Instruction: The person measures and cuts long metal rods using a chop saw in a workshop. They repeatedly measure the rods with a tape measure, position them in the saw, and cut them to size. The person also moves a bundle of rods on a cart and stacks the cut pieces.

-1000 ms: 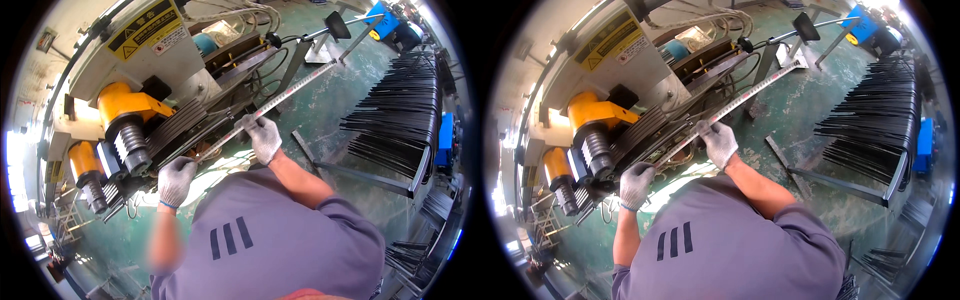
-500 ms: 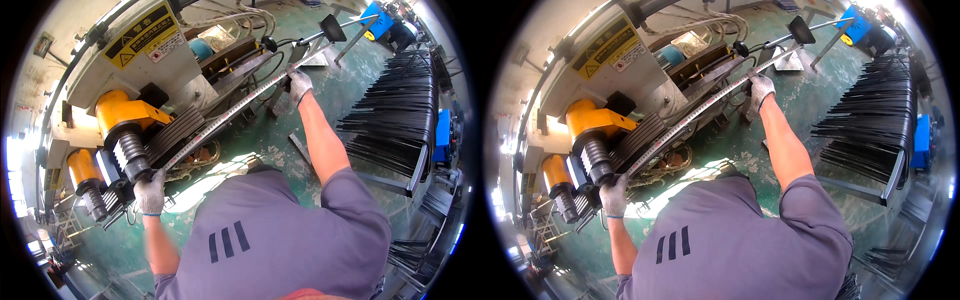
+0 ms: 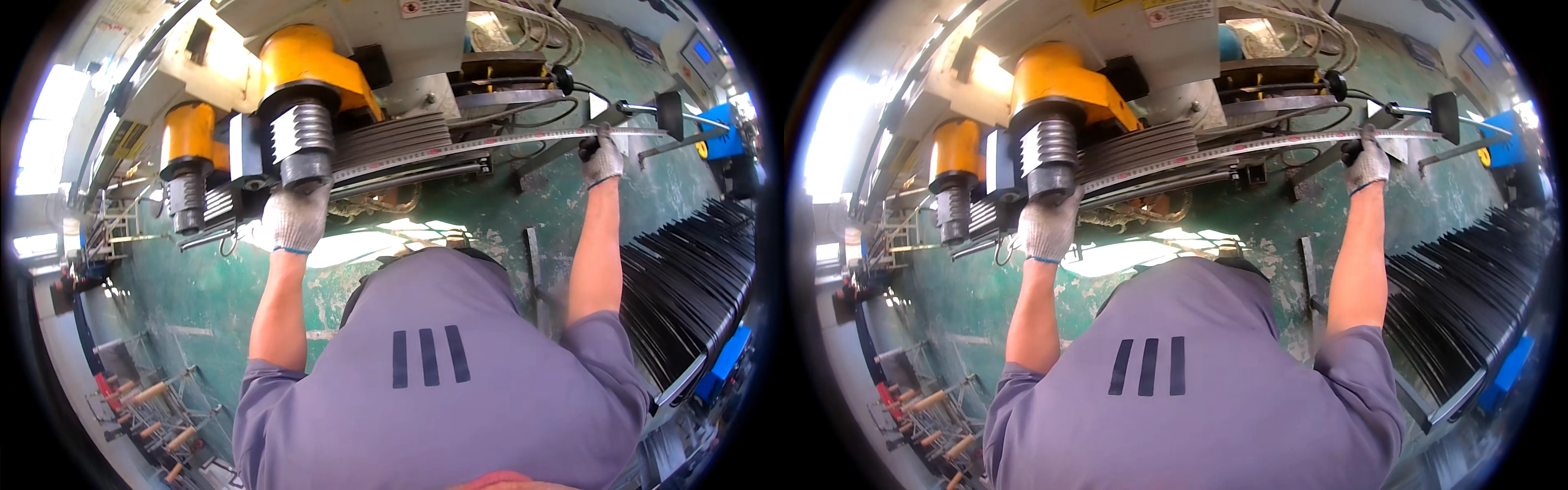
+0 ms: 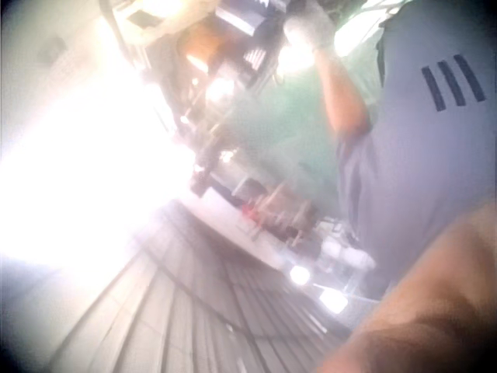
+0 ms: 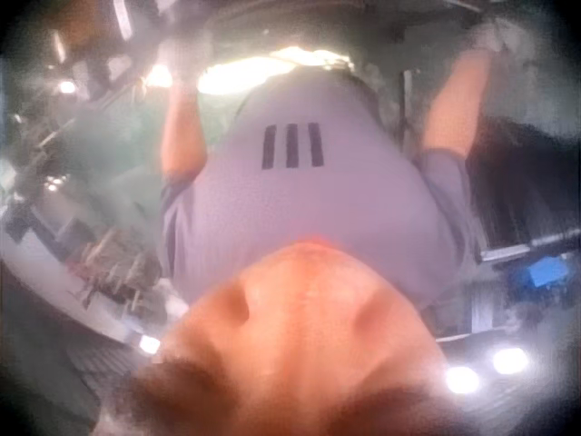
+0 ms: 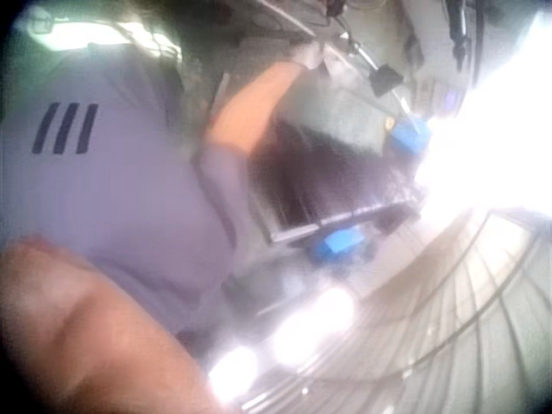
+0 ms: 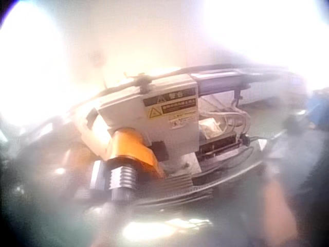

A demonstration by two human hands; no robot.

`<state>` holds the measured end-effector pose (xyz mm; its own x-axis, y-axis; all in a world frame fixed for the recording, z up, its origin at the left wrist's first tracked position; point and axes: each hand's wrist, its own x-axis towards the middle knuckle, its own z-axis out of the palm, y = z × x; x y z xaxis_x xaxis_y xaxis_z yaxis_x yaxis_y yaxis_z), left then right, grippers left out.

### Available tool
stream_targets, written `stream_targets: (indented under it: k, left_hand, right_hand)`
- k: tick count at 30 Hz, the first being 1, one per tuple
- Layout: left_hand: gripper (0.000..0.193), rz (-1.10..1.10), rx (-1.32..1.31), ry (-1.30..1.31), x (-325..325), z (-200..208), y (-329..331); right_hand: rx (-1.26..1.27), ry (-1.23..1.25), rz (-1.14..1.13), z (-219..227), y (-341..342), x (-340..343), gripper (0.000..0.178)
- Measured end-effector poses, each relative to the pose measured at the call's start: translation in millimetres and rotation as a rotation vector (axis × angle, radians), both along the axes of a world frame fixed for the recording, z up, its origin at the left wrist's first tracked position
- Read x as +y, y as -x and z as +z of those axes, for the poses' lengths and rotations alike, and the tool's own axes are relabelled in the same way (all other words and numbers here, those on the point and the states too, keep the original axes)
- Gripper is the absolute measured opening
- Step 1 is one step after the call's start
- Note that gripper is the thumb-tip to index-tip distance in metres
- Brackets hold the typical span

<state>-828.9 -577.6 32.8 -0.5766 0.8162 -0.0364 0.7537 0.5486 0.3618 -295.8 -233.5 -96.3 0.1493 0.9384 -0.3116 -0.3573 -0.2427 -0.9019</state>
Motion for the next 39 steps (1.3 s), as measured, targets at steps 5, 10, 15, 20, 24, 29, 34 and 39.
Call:
stream_targets:
  k: [5, 10, 15, 20, 24, 29, 34, 39]
  left_hand:
    - [0.038, 0.048, -0.012, -0.163, 0, -10, -9]
    - [0.042, -0.011, -0.007, -0.285, -3, -13, -12]
    - [0.041, 0.068, 0.005, -0.269, -2, -11, -16]
    - [0.043, 0.032, 0.003, -0.303, -1, -7, -17]
    - [0.042, 0.067, 0.004, -0.279, -3, -12, -15]
    - [0.043, 0.064, -0.038, -0.283, 0, -10, -16]
    - [0.045, 0.102, -0.058, -0.232, 3, -7, -16]
    - [0.047, 0.135, -0.012, -0.164, 2, -13, -11]
  right_hand:
    - [0.066, 0.023, -0.043, -2, 6, 2, 0.038]
    - [0.094, 0.027, -0.083, -4, 8, 5, 0.040]
    - [0.099, 0.029, -0.074, 1, 12, -1, 0.033]
    - [0.089, 0.031, -0.046, -5, 3, 4, 0.037]
    - [0.084, 0.012, -0.048, -7, 5, 5, 0.041]
    - [0.107, 0.009, 0.002, -9, 3, 6, 0.036]
    - [0.107, -0.008, -0.039, -15, -1, 9, 0.042]
    - [0.127, -0.018, -0.037, -14, 1, 7, 0.040]
